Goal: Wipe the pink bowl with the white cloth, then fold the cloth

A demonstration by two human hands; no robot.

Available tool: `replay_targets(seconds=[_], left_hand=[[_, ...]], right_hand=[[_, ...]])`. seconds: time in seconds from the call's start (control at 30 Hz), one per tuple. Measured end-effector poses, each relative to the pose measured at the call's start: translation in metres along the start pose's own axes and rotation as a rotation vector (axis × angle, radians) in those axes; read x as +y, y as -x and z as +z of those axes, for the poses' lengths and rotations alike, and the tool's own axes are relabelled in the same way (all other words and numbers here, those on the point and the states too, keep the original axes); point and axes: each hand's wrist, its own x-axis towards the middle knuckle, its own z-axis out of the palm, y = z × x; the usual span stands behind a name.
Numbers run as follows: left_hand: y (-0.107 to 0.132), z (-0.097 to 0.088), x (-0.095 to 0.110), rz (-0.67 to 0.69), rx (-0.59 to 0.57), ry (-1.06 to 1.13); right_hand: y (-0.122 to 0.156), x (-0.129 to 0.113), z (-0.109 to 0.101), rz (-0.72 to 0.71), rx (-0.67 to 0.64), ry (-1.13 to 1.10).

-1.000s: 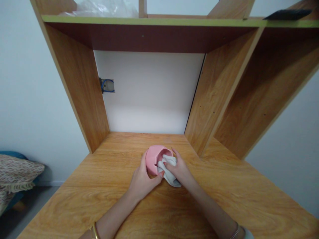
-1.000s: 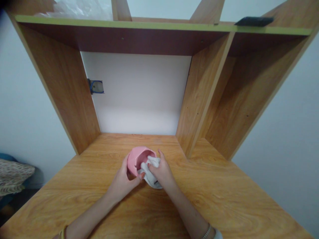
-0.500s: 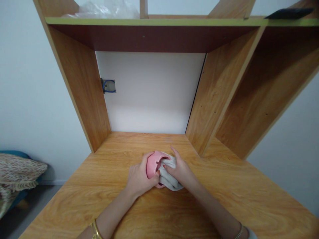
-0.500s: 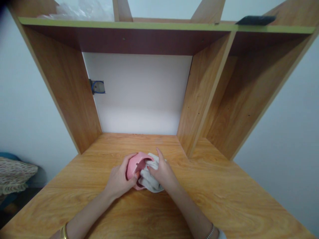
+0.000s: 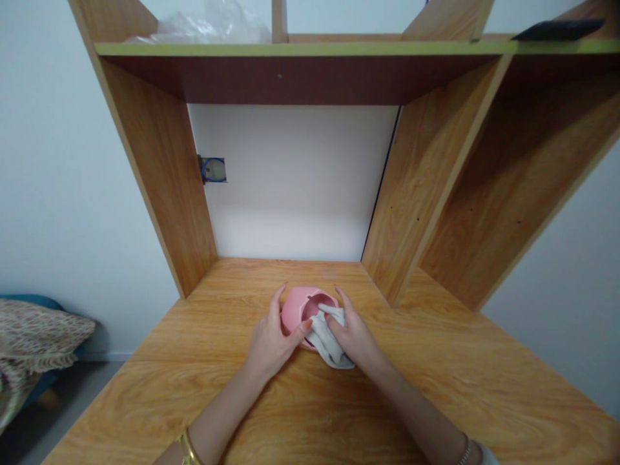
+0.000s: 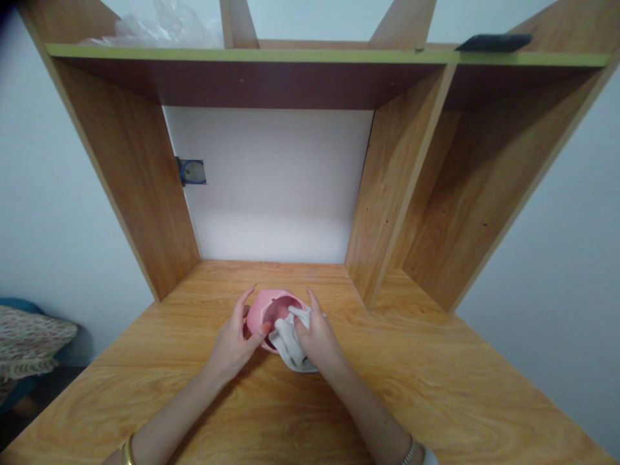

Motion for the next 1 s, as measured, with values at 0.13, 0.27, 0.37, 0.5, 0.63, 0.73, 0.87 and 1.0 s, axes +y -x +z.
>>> replay_targets(seconds=[0.13,0.27,0.37,0.5,0.63,0.73,0.87,1.0], left_hand=[[0.003,0.010,0.000,0.071,-0.043,0.159],[0.007,0.018,0.002,0.087,-0.065,0.284],[0.007,0.019,0.002,0.074,-0.006,0.322],[0.005,0.017,0.001,0.054,0.053,0.300],[0.004,0.014,0.000,0.001,0.065,0.224],[0.003,0.011,-0.001,-0.012,0.059,0.164],[0.001,0.007,-0.005,0.047,0.023,0.152],[0.001,0.003,-0.002,0.054,0.009,0.083]], right_hand=[[-0.002,-0.002,0.001,0.012,0.093,-0.081],[-0.002,-0.003,0.003,-0.009,0.049,-0.170],[-0.001,-0.003,0.006,0.020,0.023,-0.176],[-0.001,-0.004,0.008,0.095,0.030,-0.120],[-0.003,-0.005,0.004,0.121,0.018,-0.070],[-0.005,-0.006,-0.001,0.127,-0.008,-0.044],[-0.006,-0.007,-0.005,0.116,-0.045,0.010],[-0.006,-0.008,-0.007,0.069,-0.063,0.101]])
